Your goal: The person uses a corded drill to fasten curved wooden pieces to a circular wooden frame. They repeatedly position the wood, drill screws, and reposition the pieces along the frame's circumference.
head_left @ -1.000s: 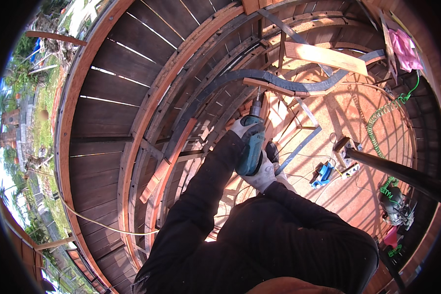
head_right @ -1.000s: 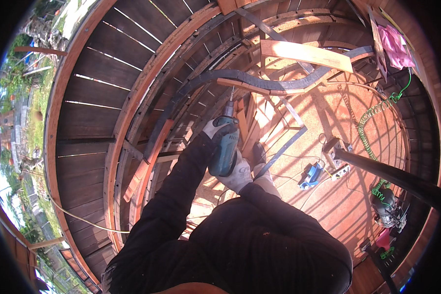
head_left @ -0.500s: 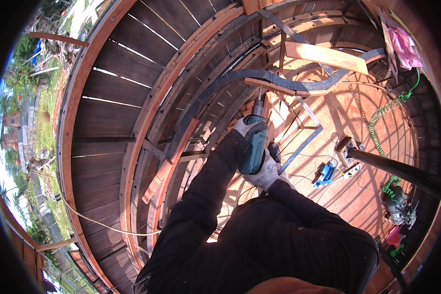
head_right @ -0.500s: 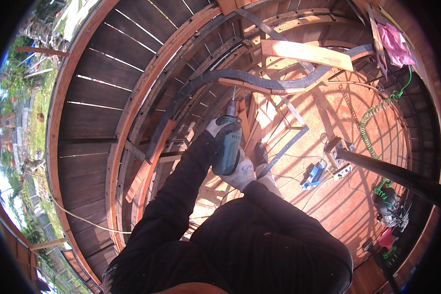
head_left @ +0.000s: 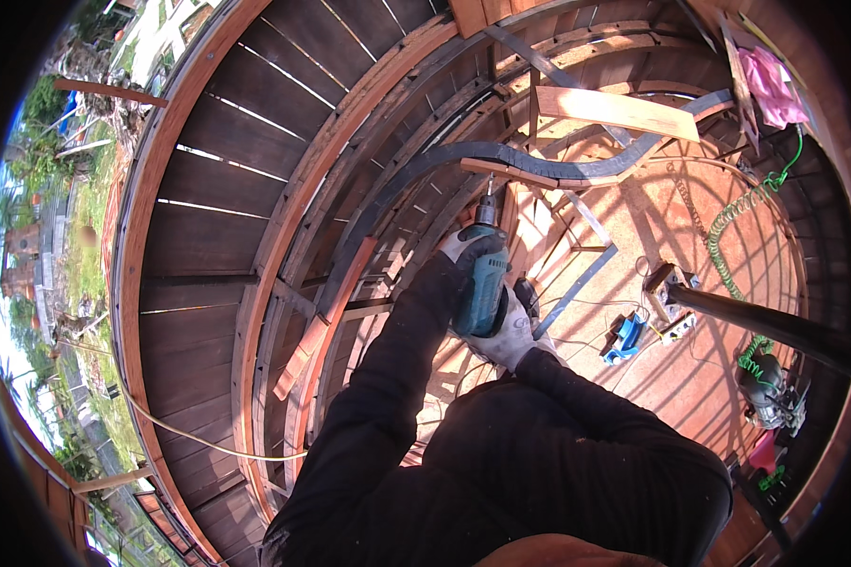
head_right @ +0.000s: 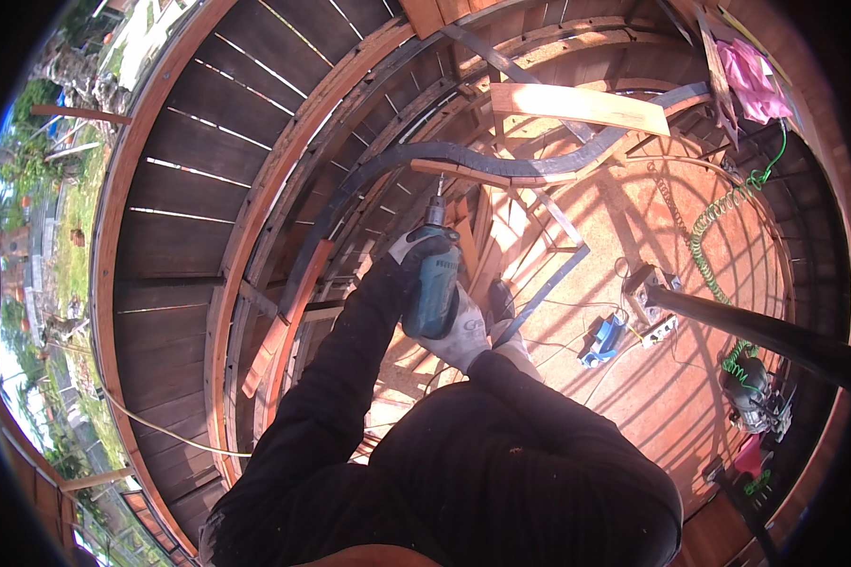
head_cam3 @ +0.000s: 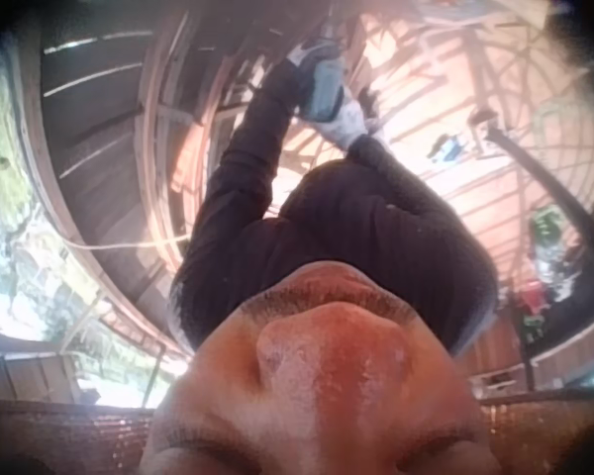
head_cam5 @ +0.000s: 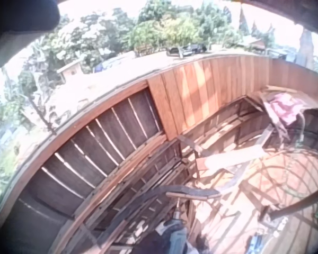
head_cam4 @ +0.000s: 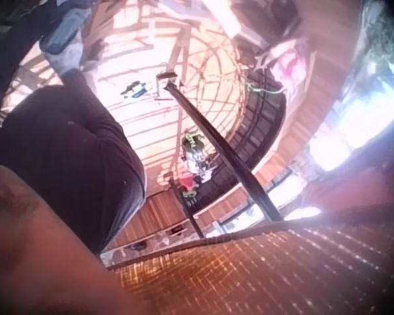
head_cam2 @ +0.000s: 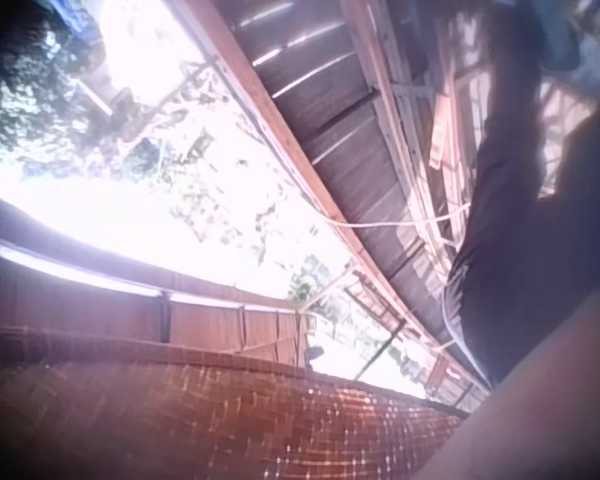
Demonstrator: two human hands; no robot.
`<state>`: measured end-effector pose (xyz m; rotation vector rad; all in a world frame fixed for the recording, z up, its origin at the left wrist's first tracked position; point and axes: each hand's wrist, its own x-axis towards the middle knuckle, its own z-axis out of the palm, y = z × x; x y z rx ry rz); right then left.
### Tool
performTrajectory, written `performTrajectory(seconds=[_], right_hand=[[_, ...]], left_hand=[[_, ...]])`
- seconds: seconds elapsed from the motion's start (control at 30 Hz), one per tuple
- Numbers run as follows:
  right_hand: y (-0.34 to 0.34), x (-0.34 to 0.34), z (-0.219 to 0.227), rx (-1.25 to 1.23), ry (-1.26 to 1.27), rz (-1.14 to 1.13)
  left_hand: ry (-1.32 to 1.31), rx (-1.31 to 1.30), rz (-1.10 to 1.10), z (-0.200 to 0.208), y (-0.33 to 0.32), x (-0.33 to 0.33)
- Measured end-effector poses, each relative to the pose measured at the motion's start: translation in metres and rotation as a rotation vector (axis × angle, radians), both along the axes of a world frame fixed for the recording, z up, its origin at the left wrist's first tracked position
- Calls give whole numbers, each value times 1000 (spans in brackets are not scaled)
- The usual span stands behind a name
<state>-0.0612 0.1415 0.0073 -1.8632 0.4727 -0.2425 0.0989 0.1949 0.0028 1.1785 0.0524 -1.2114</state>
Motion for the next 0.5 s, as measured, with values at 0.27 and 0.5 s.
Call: performTrajectory(seconds=[0.27,0.5], right_hand=[[-3,-10,2,4,-93,-49],[-4,-27,-43,-304,78,34]], left_hand=[[116,-89,18,-10,0,1],[43,36,-48,-13,2,7]])
